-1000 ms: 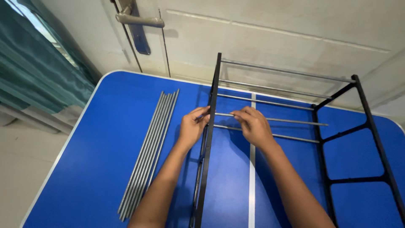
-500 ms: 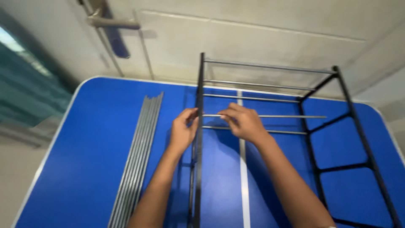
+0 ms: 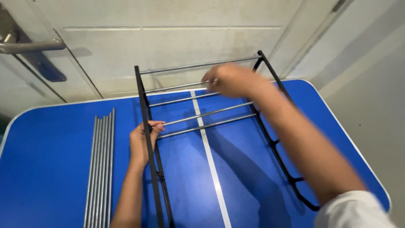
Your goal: The person assembles a metal rack by inserting multiple horizontal metal rods into two vertical black frames. They place each rod between the frames, aligning them evenly to form a multi-tiered rack on a blue table.
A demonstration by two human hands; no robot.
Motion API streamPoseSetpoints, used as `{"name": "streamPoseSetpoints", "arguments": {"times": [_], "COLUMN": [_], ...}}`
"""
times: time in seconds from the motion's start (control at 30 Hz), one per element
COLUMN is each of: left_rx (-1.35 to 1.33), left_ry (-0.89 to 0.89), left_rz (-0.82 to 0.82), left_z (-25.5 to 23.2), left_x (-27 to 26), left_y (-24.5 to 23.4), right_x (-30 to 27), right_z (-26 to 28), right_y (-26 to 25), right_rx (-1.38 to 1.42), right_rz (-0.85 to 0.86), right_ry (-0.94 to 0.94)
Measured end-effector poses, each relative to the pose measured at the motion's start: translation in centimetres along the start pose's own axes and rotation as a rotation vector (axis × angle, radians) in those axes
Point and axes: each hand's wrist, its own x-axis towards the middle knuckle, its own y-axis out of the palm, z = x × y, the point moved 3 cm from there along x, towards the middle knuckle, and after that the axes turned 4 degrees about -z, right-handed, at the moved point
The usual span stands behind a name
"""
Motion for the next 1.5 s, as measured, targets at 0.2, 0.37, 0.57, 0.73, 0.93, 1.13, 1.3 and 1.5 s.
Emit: {"name": "streamPoseSetpoints", "arguments": {"times": [0.2,0.37,0.57,0.73,0.93,1.13,1.3,1.5], "left_rx": [-0.033,0.07,0.087,0.04,0.065,0.112,0.166,0.118], "left_ry": [-0.035,-0.031,-0.018,0.044,-0.09,-0.037,-0.037,-0.06], "left_rz": [-0.003,-0.017,-0.043,-0.012,-0.04,-0.04,-0.041,-0.011], "left_z": [0.2,0.0,1.0,2.2,2.2,0.6,0.1,0.8], "left_x": [0.1,0.5,0.6,0.8,0.2,0.2,0.2,0.5], "left_y": [-0.4,-0.9,-0.8,-1.0,-1.3,-1.0,-0.9,-1.4], "right_x": [-7.1,-13.9,-19.5,-16.7,-16.0,-15.8,-15.6,-15.6], "right_z": [-5.7,-15.1,-24.1,-24.4,-22.2,-18.7,-18.2,-18.4], "right_y": [-7.9,-3.9,10.4,18.3,17.1,14.0,13.9,13.8], "right_rx": [-0.422,-0.214,0.822,0.912,0.695,0.462,0.481,0.43], "right_rz": [-0.204,-0.244,-0.452,-0.668,-0.799,-0.83,-0.837,-0.823], "right_ry": [0.034,0.291,0.469,0.364,0.37,0.303,0.316,0.333]}}
